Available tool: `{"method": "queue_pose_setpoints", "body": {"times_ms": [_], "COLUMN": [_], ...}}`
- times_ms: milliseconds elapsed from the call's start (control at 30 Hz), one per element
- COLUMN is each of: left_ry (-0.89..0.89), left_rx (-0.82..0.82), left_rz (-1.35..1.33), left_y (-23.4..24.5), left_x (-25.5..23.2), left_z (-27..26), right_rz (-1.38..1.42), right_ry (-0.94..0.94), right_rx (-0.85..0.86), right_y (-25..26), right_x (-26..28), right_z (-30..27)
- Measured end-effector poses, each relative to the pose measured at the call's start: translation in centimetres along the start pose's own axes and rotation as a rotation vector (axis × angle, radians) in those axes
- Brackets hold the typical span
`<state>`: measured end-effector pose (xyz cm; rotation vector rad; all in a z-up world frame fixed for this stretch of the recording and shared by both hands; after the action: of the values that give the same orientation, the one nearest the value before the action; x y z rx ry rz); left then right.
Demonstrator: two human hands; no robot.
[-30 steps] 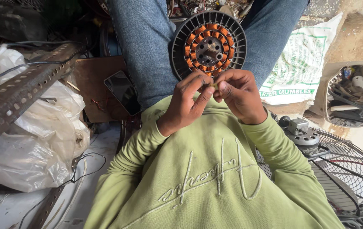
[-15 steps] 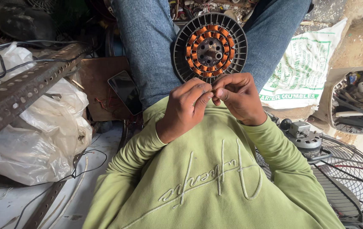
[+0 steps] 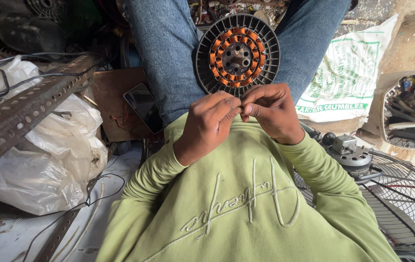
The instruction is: The person repairs a copper-wound stator by hand and using shears, cutting wires and arranging them within the metal slots.
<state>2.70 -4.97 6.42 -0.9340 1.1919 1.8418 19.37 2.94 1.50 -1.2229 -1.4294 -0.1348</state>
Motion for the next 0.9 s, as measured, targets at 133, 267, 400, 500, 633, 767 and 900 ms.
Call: {"method": "queue_pose_setpoints", "body": {"times_ms": [133, 267, 400, 500, 633, 767, 900], "left_ry": [-0.019, -0.013, 0.049, 0.098, 0.208, 0.201, 0.148], "left_rx": [-0.014, 0.009, 0.112, 0.106, -0.023, -0.098, -0.108], "left_rz": [0.052, -0.003, -0.12, -0.227, -0.361, -0.36, -0.352], "left_y": [-0.2, 0.1, 0.4, -0.1, -1.0, -1.7, -1.2], "left_x": [-0.4, -0.4, 0.6, 0.9, 2.1, 2.2, 1.8], "left_z": [-0.1, 0.0, 0.4, 0.1, -0.2, -0.3, -0.3], "right_rz": [-0.038, -0.121, -0.18, -0.239, -0.156, -0.171, -0.168], "right_ry": [-0.005, -0.002, -0.021, -0.026, -0.016, 0.016, -0.006], "right_rx": [-0.013, 0.005, 0.006, -0.038, -0.011, 0.015, -0.04], "right_y": [-0.1, -0.1, 0.0, 0.1, 0.5, 0.2, 0.2], "right_x": [0.2, 0.5, 0.1, -0.2, 0.2, 0.6, 0.8], "right_z": [-0.3, -0.5, -0.9, -1.0, -0.1, 0.4, 0.2]}}
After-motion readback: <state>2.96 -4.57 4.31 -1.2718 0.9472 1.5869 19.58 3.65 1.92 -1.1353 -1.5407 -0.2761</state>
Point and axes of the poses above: each hand's wrist, its own z-axis towards the middle knuckle, its own y-axis out of the back of the hand, x = y × z, the point moved 3 cm from there along z, towards the middle knuckle, and after that the axes turned 6 degrees about -x, right-handed, at the moved point
